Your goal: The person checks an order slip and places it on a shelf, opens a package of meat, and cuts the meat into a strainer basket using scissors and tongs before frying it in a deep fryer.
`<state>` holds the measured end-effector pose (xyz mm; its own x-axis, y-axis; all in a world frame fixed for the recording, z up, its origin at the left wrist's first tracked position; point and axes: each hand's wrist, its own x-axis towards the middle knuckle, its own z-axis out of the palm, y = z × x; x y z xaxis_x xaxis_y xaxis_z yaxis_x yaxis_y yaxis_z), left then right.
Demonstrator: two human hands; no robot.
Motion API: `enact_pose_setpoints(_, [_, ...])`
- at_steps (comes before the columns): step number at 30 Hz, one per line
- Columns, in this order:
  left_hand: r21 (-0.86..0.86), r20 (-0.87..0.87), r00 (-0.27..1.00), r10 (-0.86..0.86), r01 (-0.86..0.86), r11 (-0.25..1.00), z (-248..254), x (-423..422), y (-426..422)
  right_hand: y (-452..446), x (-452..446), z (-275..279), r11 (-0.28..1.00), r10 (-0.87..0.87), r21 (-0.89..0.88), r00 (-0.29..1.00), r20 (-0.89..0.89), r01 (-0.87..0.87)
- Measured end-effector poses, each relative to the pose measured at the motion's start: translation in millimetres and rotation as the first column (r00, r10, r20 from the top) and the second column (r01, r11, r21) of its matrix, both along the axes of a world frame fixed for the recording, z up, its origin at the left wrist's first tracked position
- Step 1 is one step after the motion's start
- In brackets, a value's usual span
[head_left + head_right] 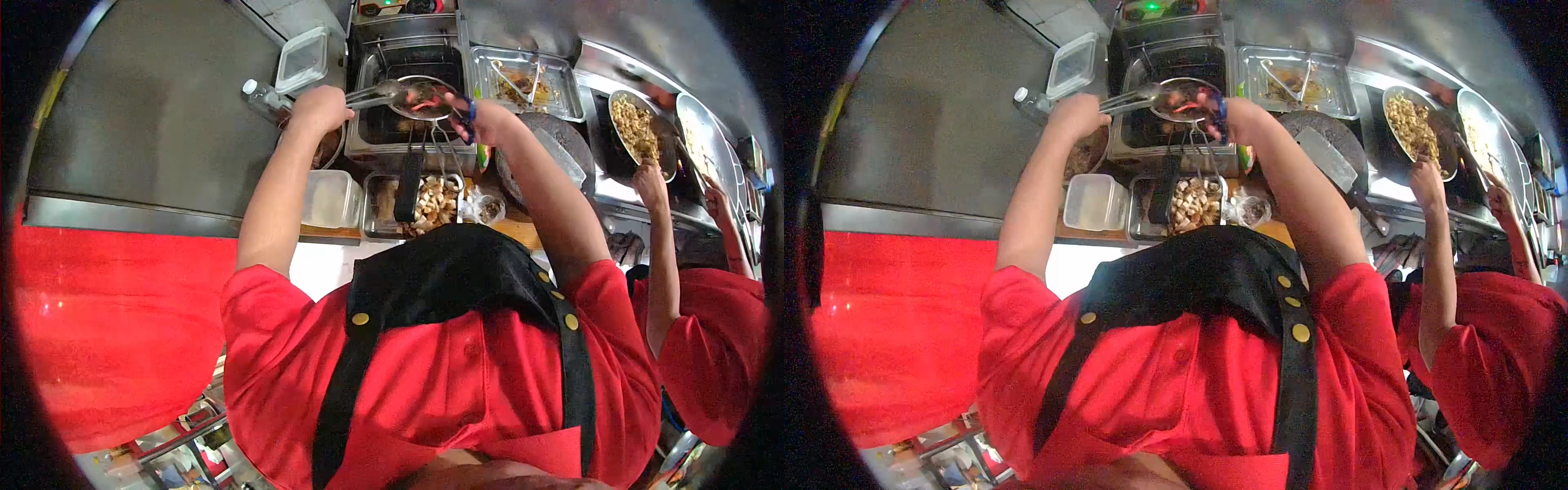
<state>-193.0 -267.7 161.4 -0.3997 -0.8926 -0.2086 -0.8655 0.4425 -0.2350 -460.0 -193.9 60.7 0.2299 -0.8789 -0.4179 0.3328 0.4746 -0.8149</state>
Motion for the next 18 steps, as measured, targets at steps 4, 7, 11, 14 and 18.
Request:
enact_pose_setpoints(4, [-0.021,-0.011,1.0,0.025,-0.025,0.999,6.1,-13.6,-2.4,24.8,-29.3,4.7,1.0,-0.014,0.0,0.999,-0.044,0.014])
enact_pose_setpoints(7, [-0.012,-0.04,0.999,-0.007,0.006,1.0,13.6,-25.1,-2.7,60.1,-33.6,33.5,0.996,-0.086,-0.041,0.995,-0.05,0.084])
enact_pose_setpoints(11, [0.058,0.036,0.992,-0.125,0.122,0.991,-2.9,-55.2,-6.9,79.2,-30.9,30.9,0.988,-0.134,-0.079,0.989,-0.062,0.129])
enact_pose_setpoints(14, [0.032,0.018,0.994,-0.106,0.106,0.994,-2.8,-79.9,10.4,81.6,-35.0,25.7,0.987,-0.127,-0.105,0.989,-0.08,0.118])
enact_pose_setpoints(18, [-0.002,0.055,0.99,-0.133,0.134,0.991,-30.3,-91.5,-5.7,88.1,-35.0,25.9,0.982,-0.173,-0.09,0.982,-0.076,0.166])
